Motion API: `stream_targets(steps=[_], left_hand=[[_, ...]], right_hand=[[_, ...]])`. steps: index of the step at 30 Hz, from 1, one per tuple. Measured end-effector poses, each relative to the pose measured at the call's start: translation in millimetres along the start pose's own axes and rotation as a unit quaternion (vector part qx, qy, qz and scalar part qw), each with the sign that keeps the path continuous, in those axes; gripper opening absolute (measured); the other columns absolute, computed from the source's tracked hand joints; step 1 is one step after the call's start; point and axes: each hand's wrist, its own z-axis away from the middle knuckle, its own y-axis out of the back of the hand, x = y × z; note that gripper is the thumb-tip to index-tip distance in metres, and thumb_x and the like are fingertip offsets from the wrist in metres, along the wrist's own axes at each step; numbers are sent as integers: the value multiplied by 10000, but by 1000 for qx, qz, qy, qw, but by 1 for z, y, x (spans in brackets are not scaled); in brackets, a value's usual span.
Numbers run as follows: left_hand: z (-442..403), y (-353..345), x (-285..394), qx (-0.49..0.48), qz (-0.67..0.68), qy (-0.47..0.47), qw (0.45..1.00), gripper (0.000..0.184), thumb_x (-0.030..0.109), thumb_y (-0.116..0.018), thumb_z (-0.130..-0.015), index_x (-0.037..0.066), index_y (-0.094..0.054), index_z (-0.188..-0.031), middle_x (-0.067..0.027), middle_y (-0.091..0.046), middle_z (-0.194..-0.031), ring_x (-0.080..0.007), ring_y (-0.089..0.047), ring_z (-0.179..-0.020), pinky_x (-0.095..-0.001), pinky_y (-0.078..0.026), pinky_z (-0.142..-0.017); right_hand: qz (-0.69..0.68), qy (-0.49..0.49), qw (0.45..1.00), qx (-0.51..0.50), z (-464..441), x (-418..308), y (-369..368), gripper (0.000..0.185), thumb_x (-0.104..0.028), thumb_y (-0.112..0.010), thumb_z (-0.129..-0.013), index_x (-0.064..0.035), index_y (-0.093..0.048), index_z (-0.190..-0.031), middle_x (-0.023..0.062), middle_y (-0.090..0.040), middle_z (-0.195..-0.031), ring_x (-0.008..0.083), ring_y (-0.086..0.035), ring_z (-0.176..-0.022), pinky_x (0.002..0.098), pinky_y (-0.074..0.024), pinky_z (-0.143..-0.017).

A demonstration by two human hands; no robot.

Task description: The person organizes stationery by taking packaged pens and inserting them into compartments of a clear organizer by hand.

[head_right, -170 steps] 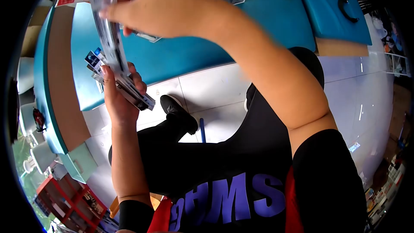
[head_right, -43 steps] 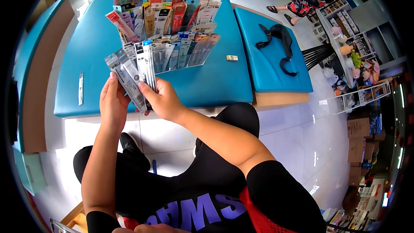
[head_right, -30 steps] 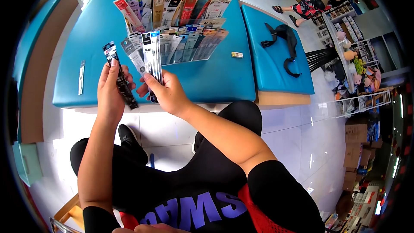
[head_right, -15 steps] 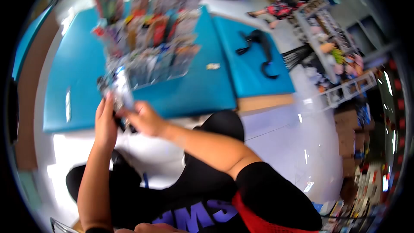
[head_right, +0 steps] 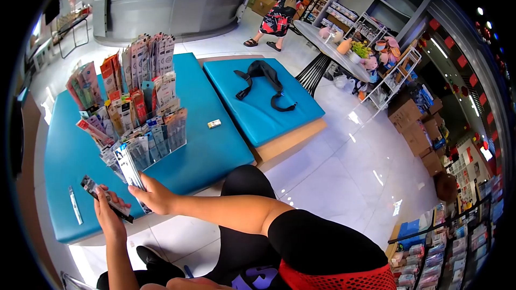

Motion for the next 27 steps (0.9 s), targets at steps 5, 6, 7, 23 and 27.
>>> stream_targets(steps=[5,6,7,23,27], left_hand=[[8,-6,-6,-2,75,102,992,397,515,-532,-1091,120,-560,-1114,60,-438,-787,-67,-415,-636,-255,-344,-549],[8,2,-15,-23,80,113,990,416,518,-548,-1084,104,-582,-1109,60,-502,-827,-61,-465,-681,-254,-391,-602],[16,-10,-12,-9,47,78,996,407,503,-563,-1082,98,-587,-1109,57,-538,-851,-61,-490,-706,-252,-407,-634],[22,4,15,-121,-103,99,982,329,353,-545,-1111,32,-608,-1075,-67,-668,-786,-167,-680,-600,-303,-557,-544],[23,1,19,-105,-104,134,980,345,360,-581,-1094,18,-621,-1109,-59,-648,-776,-155,-646,-572,-276,-527,-515]], right_hand=[[-161,-55,962,-212,4,-5,-4,334,-264,-478,-1141,-53,-513,-1397,34,-615,-1158,117,-573,-1084,291,-488,-929],[-135,-71,961,-229,5,-5,-5,337,-272,-474,-1143,-53,-518,-1395,33,-617,-1157,116,-574,-1073,293,-488,-925],[-109,-88,959,-245,6,-6,-5,341,-280,-469,-1144,-52,-523,-1392,31,-619,-1157,114,-574,-1062,296,-489,-920],[14,-2,992,-126,-12,-16,0,285,-291,-721,-1031,-83,-587,-1172,-61,-529,-776,26,-500,-708,236,-408,-628],[-49,-73,989,-120,-21,-24,8,220,-225,-721,-1022,-36,-704,-1134,-24,-658,-846,45,-540,-684,237,-427,-585]])
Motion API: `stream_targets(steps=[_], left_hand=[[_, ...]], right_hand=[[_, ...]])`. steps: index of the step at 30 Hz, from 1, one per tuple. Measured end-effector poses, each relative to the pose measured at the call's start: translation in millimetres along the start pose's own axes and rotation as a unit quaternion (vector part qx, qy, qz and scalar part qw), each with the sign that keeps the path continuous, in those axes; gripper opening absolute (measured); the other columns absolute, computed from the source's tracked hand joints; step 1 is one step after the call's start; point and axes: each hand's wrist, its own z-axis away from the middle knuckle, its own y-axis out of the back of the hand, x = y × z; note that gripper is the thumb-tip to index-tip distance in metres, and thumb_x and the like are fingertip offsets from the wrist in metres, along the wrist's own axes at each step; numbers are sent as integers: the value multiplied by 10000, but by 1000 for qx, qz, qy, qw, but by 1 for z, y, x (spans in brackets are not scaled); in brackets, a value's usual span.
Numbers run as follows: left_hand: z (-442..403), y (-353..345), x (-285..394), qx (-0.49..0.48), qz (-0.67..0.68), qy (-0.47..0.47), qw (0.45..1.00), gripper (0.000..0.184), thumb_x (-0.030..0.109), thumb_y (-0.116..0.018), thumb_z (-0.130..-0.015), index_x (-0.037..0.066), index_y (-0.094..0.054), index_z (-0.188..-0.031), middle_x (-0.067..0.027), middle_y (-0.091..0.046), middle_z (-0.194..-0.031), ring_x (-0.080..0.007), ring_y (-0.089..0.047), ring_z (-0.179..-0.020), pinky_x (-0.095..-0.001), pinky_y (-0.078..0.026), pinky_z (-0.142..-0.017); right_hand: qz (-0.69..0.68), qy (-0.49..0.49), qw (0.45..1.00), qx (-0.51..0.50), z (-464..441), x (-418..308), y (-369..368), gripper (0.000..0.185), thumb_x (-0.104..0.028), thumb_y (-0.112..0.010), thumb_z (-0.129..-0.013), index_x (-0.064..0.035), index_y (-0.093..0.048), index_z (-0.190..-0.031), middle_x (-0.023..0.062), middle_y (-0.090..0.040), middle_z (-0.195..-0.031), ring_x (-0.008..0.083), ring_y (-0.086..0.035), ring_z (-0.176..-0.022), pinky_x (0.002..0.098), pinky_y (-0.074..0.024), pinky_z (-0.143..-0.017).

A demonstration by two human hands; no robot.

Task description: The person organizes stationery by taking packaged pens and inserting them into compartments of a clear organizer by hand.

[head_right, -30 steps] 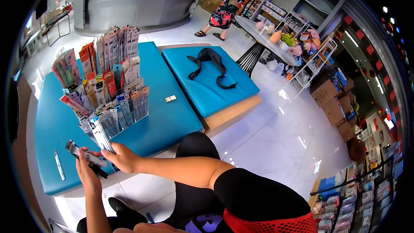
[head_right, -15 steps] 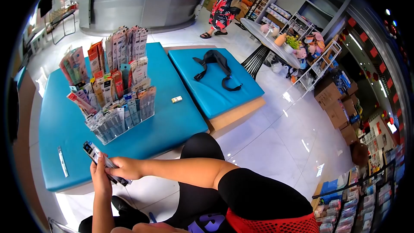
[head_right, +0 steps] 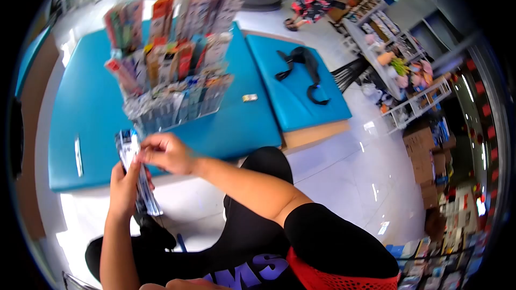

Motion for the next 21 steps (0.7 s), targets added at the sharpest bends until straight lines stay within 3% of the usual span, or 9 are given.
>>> stream_targets(steps=[3,7,11,17,21], left_hand=[[0,7,4,-5,19,7,1000,409,385,-637,-1064,-17,-642,-1134,-74,-683,-811,-144,-657,-637,-286,-542,-581],[-3,12,0,-28,6,-9,1000,332,299,-700,-1033,-10,-675,-1153,-87,-729,-906,-139,-687,-703,-278,-547,-607],[-1,18,-2,-55,63,9,996,310,278,-633,-1067,-8,-645,-1185,-107,-748,-953,-161,-724,-712,-289,-585,-600],[0,24,-6,-50,59,-2,997,320,256,-580,-1093,-12,-606,-1265,-133,-754,-1015,-198,-754,-713,-293,-600,-561],[-4,30,-14,-12,46,-8,999,330,246,-570,-1102,-22,-594,-1293,-140,-744,-1020,-203,-752,-747,-309,-609,-606]], right_hand=[[8,7,999,45,-6,4,1,157,-165,-691,-1025,-12,-727,-1026,-10,-663,-813,56,-546,-659,242,-441,-570],[44,26,996,71,-6,-8,1,135,-125,-677,-1021,6,-708,-1027,47,-696,-856,101,-612,-699,261,-497,-625],[11,33,994,107,-9,-2,-7,149,-145,-691,-1019,3,-701,-1006,27,-680,-836,80,-581,-666,247,-474,-613],[-29,-26,997,68,-16,-5,-14,147,-137,-684,-1024,9,-684,-1040,29,-674,-829,83,-587,-672,246,-481,-613],[49,-19,997,62,-22,-8,-5,122,-112,-690,-1016,4,-655,-996,45,-675,-837,94,-609,-662,253,-490,-599]])
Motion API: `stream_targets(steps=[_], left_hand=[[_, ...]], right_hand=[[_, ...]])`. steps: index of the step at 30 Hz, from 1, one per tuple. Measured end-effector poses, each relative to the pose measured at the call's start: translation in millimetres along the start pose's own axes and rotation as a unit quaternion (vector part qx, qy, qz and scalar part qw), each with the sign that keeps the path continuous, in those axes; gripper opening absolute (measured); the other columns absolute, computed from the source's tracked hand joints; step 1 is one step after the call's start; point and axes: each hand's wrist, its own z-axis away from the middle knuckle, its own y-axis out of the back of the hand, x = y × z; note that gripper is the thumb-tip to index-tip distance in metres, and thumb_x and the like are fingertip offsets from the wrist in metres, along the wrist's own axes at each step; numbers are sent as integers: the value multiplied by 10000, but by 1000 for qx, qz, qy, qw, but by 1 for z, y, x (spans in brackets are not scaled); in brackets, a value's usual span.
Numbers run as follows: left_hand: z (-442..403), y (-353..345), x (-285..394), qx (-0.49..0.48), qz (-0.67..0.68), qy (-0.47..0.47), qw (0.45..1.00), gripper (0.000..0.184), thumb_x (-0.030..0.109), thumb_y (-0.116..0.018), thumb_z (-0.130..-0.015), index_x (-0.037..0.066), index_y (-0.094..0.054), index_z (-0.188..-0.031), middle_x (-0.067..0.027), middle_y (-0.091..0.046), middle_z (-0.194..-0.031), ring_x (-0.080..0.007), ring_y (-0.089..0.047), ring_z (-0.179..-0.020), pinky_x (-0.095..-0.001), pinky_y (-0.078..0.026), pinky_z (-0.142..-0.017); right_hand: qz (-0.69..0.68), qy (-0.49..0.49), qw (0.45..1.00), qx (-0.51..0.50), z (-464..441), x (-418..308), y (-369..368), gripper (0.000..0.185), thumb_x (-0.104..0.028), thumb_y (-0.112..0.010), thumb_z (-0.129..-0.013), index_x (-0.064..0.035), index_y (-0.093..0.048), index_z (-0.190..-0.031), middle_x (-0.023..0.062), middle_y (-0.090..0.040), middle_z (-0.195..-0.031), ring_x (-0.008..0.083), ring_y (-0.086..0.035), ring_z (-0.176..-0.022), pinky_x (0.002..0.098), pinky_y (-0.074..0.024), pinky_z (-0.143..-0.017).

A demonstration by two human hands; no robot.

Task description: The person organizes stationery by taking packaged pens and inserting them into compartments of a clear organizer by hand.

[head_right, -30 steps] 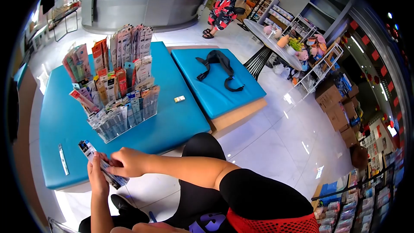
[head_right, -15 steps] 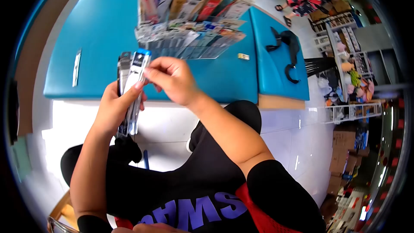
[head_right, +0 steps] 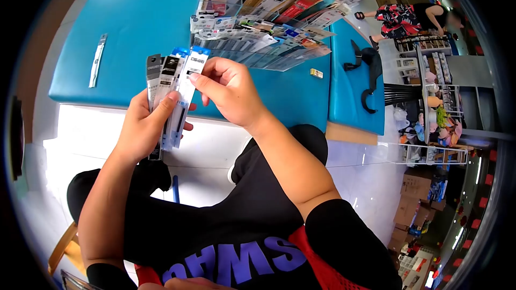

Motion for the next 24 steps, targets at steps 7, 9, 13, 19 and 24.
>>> stream_targets(steps=[7,9,13,19,24], left_hand=[[2,3,5,41,-16,10,999,320,216,-636,-1073,-37,-622,-1269,-101,-726,-955,-166,-730,-758,-303,-576,-652],[1,4,3,24,-39,13,999,323,208,-664,-1058,-38,-614,-1261,-101,-721,-967,-172,-729,-763,-309,-588,-661],[-2,6,-1,2,-67,20,998,318,164,-700,-1031,-38,-597,-1254,-99,-713,-987,-179,-721,-776,-326,-615,-682],[0,3,-2,18,-20,8,1000,289,163,-660,-1052,-26,-580,-1256,-113,-718,-1009,-216,-748,-818,-324,-612,-667],[-4,11,-6,55,3,-32,998,258,156,-576,-1089,-7,-551,-1288,-124,-727,-1008,-203,-748,-813,-308,-583,-638]], right_hand=[[-33,9,999,22,-2,-3,2,119,-105,-704,-1012,-9,-634,-1007,66,-680,-893,107,-640,-656,274,-535,-594],[-29,14,999,30,-3,-3,-1,123,-109,-706,-1014,-7,-639,-1031,69,-682,-912,110,-647,-664,278,-541,-596],[-55,-13,998,11,-4,0,2,153,-117,-724,-1004,-3,-646,-1069,72,-688,-926,130,-665,-681,295,-558,-607],[-53,-47,997,-19,-5,-9,9,162,-92,-725,-994,6,-638,-1090,83,-703,-928,156,-692,-714,312,-580,-642],[-1,75,997,18,-5,-21,10,132,-41,-694,-1000,20,-630,-1099,97,-716,-932,159,-701,-737,314,-586,-669]])
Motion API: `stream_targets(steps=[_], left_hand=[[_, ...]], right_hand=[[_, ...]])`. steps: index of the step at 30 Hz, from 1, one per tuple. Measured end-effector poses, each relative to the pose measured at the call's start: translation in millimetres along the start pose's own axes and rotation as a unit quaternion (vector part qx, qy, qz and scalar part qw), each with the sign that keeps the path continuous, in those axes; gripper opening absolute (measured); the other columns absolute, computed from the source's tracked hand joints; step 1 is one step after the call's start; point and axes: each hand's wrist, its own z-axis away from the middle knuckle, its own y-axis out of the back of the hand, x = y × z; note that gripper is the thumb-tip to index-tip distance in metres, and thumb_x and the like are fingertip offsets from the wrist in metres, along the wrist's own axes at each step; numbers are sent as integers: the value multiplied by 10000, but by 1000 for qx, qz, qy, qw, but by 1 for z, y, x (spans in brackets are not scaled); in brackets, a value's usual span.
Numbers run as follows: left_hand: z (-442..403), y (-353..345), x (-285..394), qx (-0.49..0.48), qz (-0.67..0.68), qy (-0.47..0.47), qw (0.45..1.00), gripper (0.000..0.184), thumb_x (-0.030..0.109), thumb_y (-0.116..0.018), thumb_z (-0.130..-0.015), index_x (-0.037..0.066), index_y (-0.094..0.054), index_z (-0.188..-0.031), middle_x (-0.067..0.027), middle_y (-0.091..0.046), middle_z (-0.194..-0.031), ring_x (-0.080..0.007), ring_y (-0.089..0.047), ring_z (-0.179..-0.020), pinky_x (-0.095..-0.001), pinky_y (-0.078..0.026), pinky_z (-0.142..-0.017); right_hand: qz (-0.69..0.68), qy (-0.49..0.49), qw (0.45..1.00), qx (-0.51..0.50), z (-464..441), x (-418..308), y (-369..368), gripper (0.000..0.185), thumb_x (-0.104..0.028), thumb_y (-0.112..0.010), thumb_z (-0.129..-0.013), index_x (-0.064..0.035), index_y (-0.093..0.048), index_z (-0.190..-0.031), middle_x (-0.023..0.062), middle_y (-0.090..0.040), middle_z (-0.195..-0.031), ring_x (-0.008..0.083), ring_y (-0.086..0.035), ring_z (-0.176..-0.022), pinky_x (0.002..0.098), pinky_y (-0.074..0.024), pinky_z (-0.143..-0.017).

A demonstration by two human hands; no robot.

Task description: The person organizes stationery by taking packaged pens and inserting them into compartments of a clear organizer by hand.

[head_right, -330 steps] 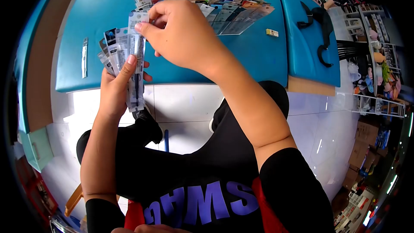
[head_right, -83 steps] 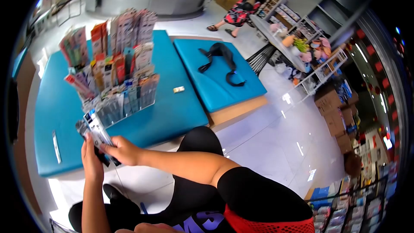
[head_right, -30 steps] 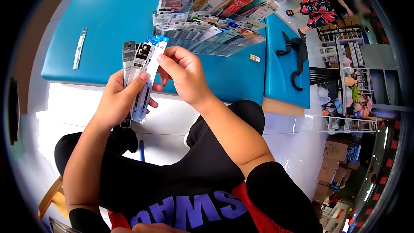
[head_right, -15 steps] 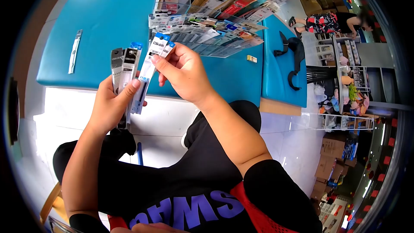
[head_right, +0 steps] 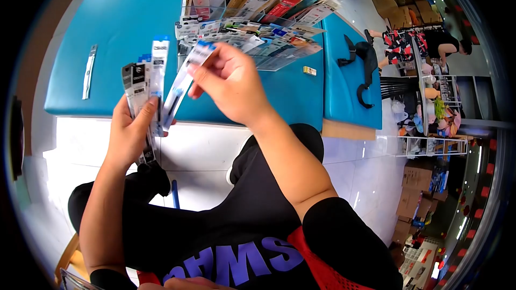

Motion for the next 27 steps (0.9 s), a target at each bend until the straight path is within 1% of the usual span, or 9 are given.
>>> stream_targets(steps=[4,7,10,13,16,17,21,24,27], left_hand=[[-7,13,7,57,-40,12,997,259,219,-568,-1097,26,-562,-1269,-118,-731,-1019,-198,-743,-812,-310,-584,-628],[-9,17,9,65,-57,23,996,271,249,-568,-1099,37,-566,-1267,-111,-728,-1023,-192,-739,-806,-308,-581,-623],[-10,12,8,57,-73,33,995,277,254,-574,-1097,36,-565,-1268,-112,-726,-1019,-188,-736,-799,-309,-580,-622],[-9,7,8,52,-72,50,995,285,257,-576,-1097,32,-562,-1271,-112,-725,-1016,-183,-732,-793,-309,-579,-621],[-10,7,6,44,-79,48,995,287,257,-574,-1099,29,-559,-1272,-113,-725,-1012,-180,-729,-786,-308,-578,-621],[-11,7,5,43,-79,47,995,286,258,-574,-1099,29,-558,-1270,-113,-725,-1011,-179,-728,-784,-308,-577,-621],[-11,7,5,37,-79,45,995,282,258,-573,-1100,28,-557,-1263,-112,-724,-1005,-175,-724,-775,-306,-573,-618],[-9,7,7,34,-74,47,996,283,257,-574,-1099,27,-557,-1265,-108,-722,-999,-171,-719,-766,-303,-569,-614],[-8,6,8,32,-71,47,996,289,260,-575,-1096,32,-562,-1272,-104,-719,-993,-170,-721,-771,-305,-575,-619]], right_hand=[[111,232,963,80,-13,-40,19,154,-8,-704,-991,31,-614,-1110,106,-732,-968,166,-732,-824,309,-607,-743],[170,287,939,85,-19,-48,27,158,8,-700,-990,25,-608,-1117,114,-741,-986,178,-746,-854,304,-613,-785],[223,297,925,82,-22,-42,28,164,19,-728,-956,6,-639,-1093,102,-750,-979,168,-749,-857,296,-610,-791],[335,321,881,93,-22,-38,28,179,38,-760,-895,-8,-671,-1044,86,-756,-950,160,-750,-845,288,-603,-779],[424,335,840,54,-18,-38,24,186,86,-741,-912,35,-654,-1067,118,-751,-1001,172,-757,-902,291,-611,-847],[432,327,838,64,-17,-36,22,207,102,-742,-871,31,-672,-1052,113,-762,-995,166,-761,-920,288,-608,-861],[486,348,800,51,-17,-29,23,244,109,-729,-827,24,-684,-1051,105,-762,-994,178,-770,-917,285,-612,-855],[459,346,816,62,-18,-21,24,245,97,-727,-868,32,-670,-1097,119,-758,-998,172,-763,-923,286,-612,-840],[346,338,868,114,-24,-10,24,264,79,-709,-924,46,-652,-1180,143,-757,-1011,178,-758,-936,287,-608,-834]])
